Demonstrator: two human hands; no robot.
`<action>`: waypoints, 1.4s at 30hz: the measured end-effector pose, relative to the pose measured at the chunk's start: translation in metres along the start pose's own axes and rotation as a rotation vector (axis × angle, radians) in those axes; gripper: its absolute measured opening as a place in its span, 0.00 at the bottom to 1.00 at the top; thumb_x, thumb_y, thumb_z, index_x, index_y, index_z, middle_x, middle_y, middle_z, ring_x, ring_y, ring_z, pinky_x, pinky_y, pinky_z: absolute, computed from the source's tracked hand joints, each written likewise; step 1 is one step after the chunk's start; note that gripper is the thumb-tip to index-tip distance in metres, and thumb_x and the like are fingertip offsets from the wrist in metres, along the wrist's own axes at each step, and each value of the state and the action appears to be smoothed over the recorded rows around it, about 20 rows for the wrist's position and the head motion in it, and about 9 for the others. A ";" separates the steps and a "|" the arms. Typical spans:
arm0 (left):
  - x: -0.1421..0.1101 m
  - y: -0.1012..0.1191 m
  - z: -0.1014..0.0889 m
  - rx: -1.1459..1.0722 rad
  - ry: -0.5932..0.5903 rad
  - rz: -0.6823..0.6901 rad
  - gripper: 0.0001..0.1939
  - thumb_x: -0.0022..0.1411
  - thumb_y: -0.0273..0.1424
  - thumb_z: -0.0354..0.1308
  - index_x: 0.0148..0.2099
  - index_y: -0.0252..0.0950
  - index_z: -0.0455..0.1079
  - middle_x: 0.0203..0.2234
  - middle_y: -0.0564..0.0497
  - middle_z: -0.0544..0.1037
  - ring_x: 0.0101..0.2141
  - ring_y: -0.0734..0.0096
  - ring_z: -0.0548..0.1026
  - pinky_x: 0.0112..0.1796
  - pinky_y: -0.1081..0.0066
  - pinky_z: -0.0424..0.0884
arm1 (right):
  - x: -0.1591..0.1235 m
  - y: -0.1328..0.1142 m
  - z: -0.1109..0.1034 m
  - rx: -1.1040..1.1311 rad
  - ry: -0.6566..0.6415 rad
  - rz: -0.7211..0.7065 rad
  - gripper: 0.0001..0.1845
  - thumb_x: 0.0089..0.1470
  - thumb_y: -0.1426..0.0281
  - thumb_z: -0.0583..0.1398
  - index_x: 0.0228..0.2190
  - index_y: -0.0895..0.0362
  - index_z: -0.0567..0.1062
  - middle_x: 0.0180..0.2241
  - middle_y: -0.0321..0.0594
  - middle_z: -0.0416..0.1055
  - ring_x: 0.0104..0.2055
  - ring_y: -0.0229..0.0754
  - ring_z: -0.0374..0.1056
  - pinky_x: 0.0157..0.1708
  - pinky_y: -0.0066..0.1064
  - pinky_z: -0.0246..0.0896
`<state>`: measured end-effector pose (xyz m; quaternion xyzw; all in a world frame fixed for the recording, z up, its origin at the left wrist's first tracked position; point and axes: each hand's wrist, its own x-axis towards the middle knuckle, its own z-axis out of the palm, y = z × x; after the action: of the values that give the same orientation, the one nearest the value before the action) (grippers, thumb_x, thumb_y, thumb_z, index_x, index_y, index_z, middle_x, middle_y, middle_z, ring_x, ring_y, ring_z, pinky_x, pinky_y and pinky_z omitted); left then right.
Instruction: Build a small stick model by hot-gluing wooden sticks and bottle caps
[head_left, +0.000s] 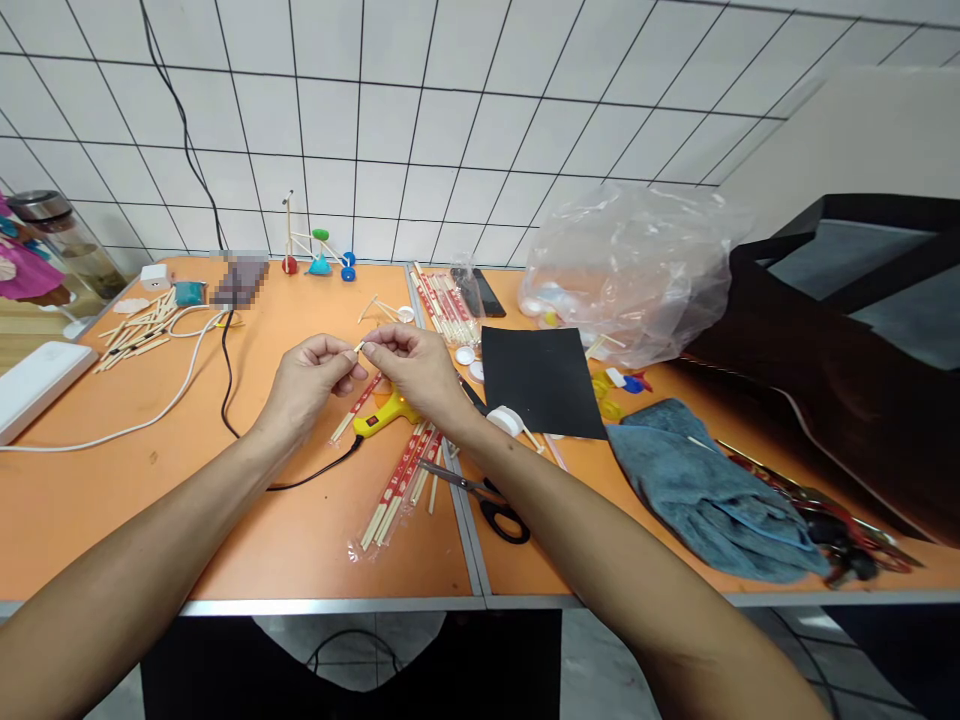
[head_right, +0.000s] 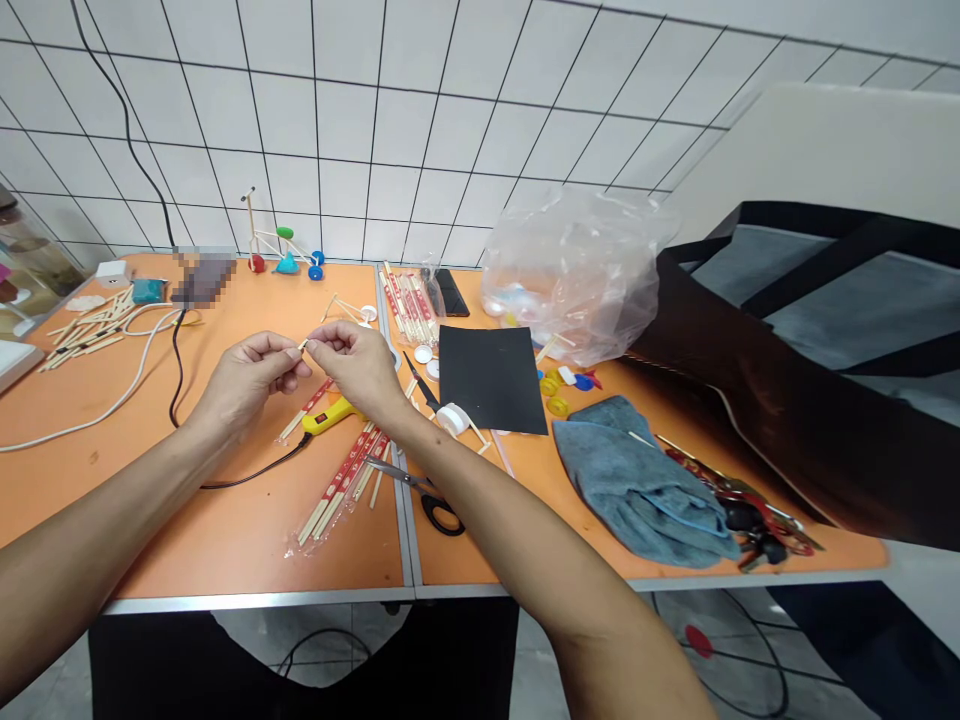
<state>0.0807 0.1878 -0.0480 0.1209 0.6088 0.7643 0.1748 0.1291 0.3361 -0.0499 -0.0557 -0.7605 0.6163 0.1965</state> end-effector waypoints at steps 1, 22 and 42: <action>0.000 0.000 0.000 -0.004 0.000 -0.007 0.12 0.40 0.36 0.72 0.26 0.36 0.74 0.20 0.52 0.80 0.19 0.78 0.69 0.24 0.75 0.64 | 0.000 0.000 0.000 0.001 0.002 0.001 0.08 0.50 0.64 0.66 0.30 0.56 0.79 0.32 0.37 0.79 0.35 0.40 0.72 0.40 0.34 0.69; 0.002 -0.002 -0.001 -0.070 -0.020 -0.098 0.11 0.38 0.33 0.70 0.25 0.35 0.76 0.19 0.51 0.79 0.17 0.79 0.68 0.21 0.76 0.63 | 0.001 0.001 -0.002 0.009 -0.060 0.002 0.10 0.50 0.62 0.66 0.31 0.55 0.79 0.33 0.37 0.79 0.35 0.39 0.71 0.41 0.34 0.68; 0.003 -0.003 -0.004 0.048 -0.035 -0.021 0.09 0.45 0.34 0.70 0.26 0.36 0.74 0.20 0.50 0.80 0.19 0.77 0.68 0.24 0.74 0.63 | -0.002 -0.007 -0.002 0.011 -0.068 0.051 0.08 0.50 0.63 0.65 0.29 0.55 0.77 0.30 0.35 0.75 0.31 0.37 0.67 0.32 0.30 0.64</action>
<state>0.0769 0.1859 -0.0515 0.1321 0.6251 0.7453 0.1906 0.1327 0.3354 -0.0432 -0.0529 -0.7617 0.6269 0.1551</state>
